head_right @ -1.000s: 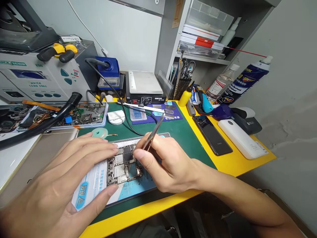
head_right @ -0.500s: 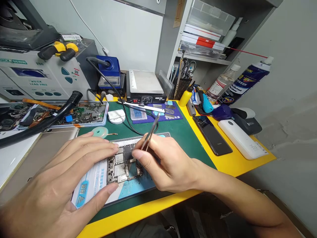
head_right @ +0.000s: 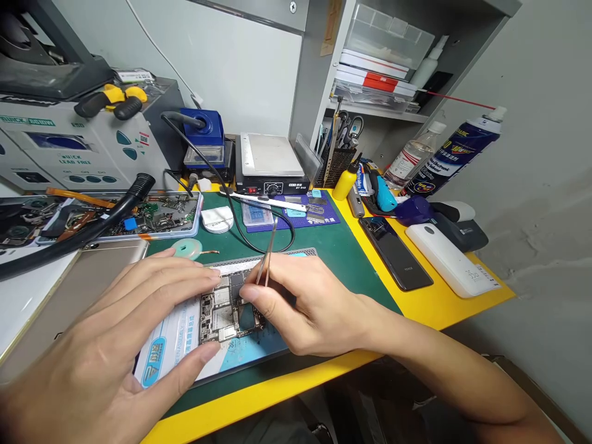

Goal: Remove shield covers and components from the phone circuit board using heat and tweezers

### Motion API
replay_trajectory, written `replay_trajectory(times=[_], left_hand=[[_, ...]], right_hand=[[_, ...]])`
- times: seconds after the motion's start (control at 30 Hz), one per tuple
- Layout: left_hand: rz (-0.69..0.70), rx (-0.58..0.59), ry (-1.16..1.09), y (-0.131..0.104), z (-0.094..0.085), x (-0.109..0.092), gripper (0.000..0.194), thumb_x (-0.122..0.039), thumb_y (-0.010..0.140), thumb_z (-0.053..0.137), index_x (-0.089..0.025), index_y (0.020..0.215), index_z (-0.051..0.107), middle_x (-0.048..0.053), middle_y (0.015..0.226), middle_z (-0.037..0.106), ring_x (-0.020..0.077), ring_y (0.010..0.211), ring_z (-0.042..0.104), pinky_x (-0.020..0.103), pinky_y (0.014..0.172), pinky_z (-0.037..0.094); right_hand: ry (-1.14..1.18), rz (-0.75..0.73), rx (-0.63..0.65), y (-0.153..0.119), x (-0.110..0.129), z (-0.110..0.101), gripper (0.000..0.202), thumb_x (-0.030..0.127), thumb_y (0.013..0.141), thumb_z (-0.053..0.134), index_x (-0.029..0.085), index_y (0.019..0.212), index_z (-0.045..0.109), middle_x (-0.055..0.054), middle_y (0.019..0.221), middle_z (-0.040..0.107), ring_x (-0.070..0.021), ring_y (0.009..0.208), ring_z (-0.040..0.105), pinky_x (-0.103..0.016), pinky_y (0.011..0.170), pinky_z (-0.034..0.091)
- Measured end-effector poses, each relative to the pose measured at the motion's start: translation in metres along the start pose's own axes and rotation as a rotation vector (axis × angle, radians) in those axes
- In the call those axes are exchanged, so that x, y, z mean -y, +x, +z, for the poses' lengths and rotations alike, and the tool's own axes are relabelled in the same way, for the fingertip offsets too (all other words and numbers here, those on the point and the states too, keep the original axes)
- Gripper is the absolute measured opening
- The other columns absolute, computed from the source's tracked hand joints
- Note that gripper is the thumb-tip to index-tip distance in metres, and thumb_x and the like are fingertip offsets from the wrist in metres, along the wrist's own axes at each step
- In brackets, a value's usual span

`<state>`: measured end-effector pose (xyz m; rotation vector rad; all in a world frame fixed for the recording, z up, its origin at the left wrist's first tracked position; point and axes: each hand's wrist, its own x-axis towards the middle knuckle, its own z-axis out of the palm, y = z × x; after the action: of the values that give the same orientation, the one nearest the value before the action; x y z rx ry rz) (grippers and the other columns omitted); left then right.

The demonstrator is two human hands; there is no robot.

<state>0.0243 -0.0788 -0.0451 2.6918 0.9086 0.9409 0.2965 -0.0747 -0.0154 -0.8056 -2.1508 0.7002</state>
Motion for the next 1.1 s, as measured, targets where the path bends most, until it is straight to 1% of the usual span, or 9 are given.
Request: replay_trajectory(times=[0.2, 0.37, 0.47, 0.63, 0.77, 0.9, 0.97, 1.1], left_hand=[[-0.004, -0.005, 0.009, -0.0001, -0.0008, -0.0005, 0.043, -0.025, 0.104, 0.066, -0.017, 0.145, 0.058, 0.008, 0.14, 0.064, 0.0208, 0.139, 0.055, 0.039, 0.135, 0.033], [-0.008, -0.008, 0.002, -0.0002, -0.0005, -0.0005, 0.042, -0.025, 0.104, 0.066, -0.018, 0.145, 0.058, 0.007, 0.14, 0.064, 0.0204, 0.139, 0.054, 0.038, 0.136, 0.032], [-0.018, -0.003, -0.004, -0.0008, -0.0008, -0.0006, 0.041, -0.026, 0.104, 0.066, -0.019, 0.144, 0.059, 0.006, 0.139, 0.065, 0.0203, 0.139, 0.055, 0.039, 0.136, 0.032], [-0.03, -0.003, -0.009, -0.002, -0.0015, -0.0014, 0.042, -0.026, 0.104, 0.066, -0.019, 0.145, 0.059, 0.007, 0.139, 0.065, 0.0197, 0.139, 0.056, 0.037, 0.135, 0.033], [-0.032, -0.009, -0.001, -0.0019, -0.001, -0.0012, 0.044, -0.028, 0.104, 0.067, -0.019, 0.146, 0.058, 0.007, 0.141, 0.065, 0.0203, 0.14, 0.055, 0.037, 0.136, 0.032], [-0.05, -0.007, 0.011, -0.0019, -0.0005, 0.0001, 0.046, -0.03, 0.104, 0.067, -0.02, 0.148, 0.058, 0.007, 0.144, 0.064, 0.0221, 0.14, 0.056, 0.04, 0.134, 0.035], [-0.057, -0.007, 0.008, -0.0022, -0.0004, 0.0004, 0.047, -0.03, 0.103, 0.068, -0.021, 0.148, 0.057, 0.007, 0.145, 0.064, 0.0236, 0.139, 0.056, 0.043, 0.132, 0.036], [-0.058, -0.011, 0.009, -0.0029, -0.0005, -0.0007, 0.047, -0.028, 0.103, 0.067, -0.021, 0.148, 0.057, 0.007, 0.144, 0.065, 0.0243, 0.139, 0.056, 0.044, 0.13, 0.035]], right_hand=[[0.024, 0.092, -0.018, 0.0011, 0.0043, -0.002, 0.017, 0.021, 0.113, 0.064, 0.018, 0.096, 0.068, -0.001, 0.077, 0.067, -0.0145, 0.067, 0.059, -0.028, 0.063, 0.05], [0.072, 0.132, -0.041, 0.0004, 0.0053, -0.0018, 0.023, 0.021, 0.114, 0.062, 0.021, 0.091, 0.063, 0.001, 0.079, 0.063, -0.0137, 0.068, 0.056, -0.028, 0.066, 0.049], [0.076, 0.121, -0.062, -0.0002, 0.0065, -0.0011, 0.027, 0.022, 0.114, 0.061, 0.023, 0.087, 0.059, 0.001, 0.08, 0.062, -0.014, 0.069, 0.057, -0.028, 0.067, 0.049], [0.051, 0.093, -0.074, -0.0004, 0.0069, -0.0004, 0.023, 0.02, 0.114, 0.061, 0.022, 0.092, 0.062, 0.0, 0.082, 0.065, -0.0144, 0.071, 0.06, -0.028, 0.068, 0.051], [0.023, 0.094, -0.121, 0.0, 0.0052, -0.0001, 0.026, 0.019, 0.114, 0.062, 0.023, 0.088, 0.06, 0.0, 0.083, 0.066, -0.014, 0.073, 0.061, -0.027, 0.07, 0.052], [-0.001, 0.079, -0.113, 0.001, 0.0052, 0.0005, 0.026, 0.015, 0.112, 0.062, 0.023, 0.087, 0.059, 0.001, 0.082, 0.067, -0.0139, 0.072, 0.061, -0.027, 0.069, 0.052], [-0.002, 0.081, -0.118, 0.0018, 0.0056, 0.0009, 0.026, 0.015, 0.112, 0.062, 0.023, 0.087, 0.059, 0.0, 0.081, 0.067, -0.0143, 0.072, 0.062, -0.027, 0.069, 0.052], [0.007, 0.096, -0.099, 0.0035, 0.0062, 0.0011, 0.023, 0.016, 0.112, 0.062, 0.023, 0.089, 0.061, 0.001, 0.079, 0.065, -0.014, 0.068, 0.059, -0.028, 0.066, 0.051]])
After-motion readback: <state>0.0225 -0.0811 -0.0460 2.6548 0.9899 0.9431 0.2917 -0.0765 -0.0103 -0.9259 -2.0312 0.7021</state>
